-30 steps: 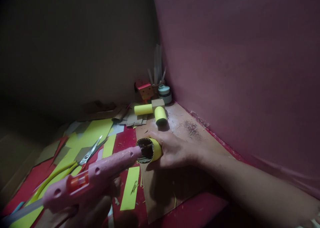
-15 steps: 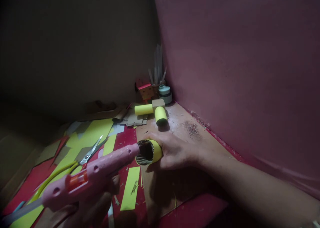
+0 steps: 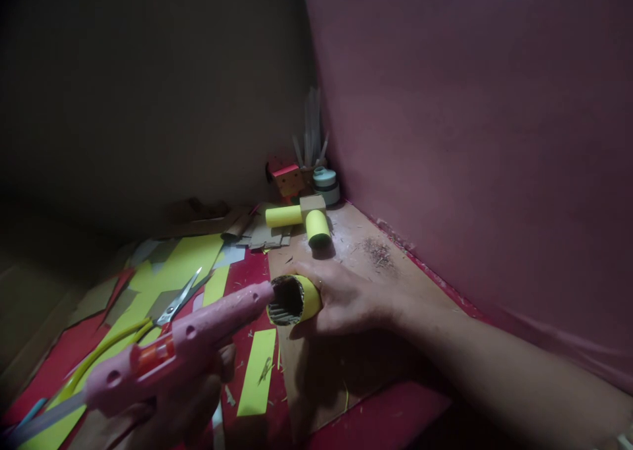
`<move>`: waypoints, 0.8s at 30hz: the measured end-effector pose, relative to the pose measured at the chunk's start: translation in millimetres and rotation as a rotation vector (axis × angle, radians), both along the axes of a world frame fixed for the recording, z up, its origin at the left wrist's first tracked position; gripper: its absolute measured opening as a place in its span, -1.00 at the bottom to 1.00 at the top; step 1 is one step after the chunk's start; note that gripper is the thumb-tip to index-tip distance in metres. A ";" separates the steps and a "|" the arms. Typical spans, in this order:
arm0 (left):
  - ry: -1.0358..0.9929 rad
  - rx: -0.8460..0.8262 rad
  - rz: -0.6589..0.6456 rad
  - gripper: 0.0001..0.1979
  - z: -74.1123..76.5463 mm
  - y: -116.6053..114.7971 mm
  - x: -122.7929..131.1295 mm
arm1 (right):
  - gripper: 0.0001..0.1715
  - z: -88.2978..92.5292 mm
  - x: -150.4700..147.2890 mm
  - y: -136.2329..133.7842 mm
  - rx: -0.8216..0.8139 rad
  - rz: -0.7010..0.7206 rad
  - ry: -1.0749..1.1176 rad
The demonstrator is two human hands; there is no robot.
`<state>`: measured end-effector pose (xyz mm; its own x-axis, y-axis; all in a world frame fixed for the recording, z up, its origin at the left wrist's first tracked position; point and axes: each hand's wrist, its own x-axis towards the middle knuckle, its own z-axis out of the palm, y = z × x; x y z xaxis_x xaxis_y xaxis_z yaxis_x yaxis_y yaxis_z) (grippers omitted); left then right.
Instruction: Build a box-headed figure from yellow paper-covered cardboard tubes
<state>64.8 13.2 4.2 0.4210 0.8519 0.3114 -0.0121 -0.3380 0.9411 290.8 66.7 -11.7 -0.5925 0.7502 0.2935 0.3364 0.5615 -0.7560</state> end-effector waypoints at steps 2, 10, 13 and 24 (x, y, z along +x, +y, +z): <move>0.021 0.013 -0.020 -0.73 0.3 1.1 -0.8 | -0.49 -1.3 0.5 0.6 -0.012 -0.008 0.003; 0.047 0.039 -0.035 -0.71 4.0 2.8 -3.5 | -0.49 2.9 1.2 0.4 -0.017 -0.027 0.003; 0.040 0.031 -0.035 -0.72 2.6 3.3 -2.0 | -0.52 3.5 0.9 -0.3 -0.039 -0.026 0.002; 0.036 -0.020 -0.022 -0.71 6.0 1.2 -3.3 | -0.51 1.3 1.0 0.2 -0.003 -0.010 0.019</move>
<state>61.5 14.5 10.1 0.4501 0.8482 0.2791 0.0144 -0.3194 0.9475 291.9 66.9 -10.4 -0.5795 0.7567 0.3027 0.3269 0.5561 -0.7641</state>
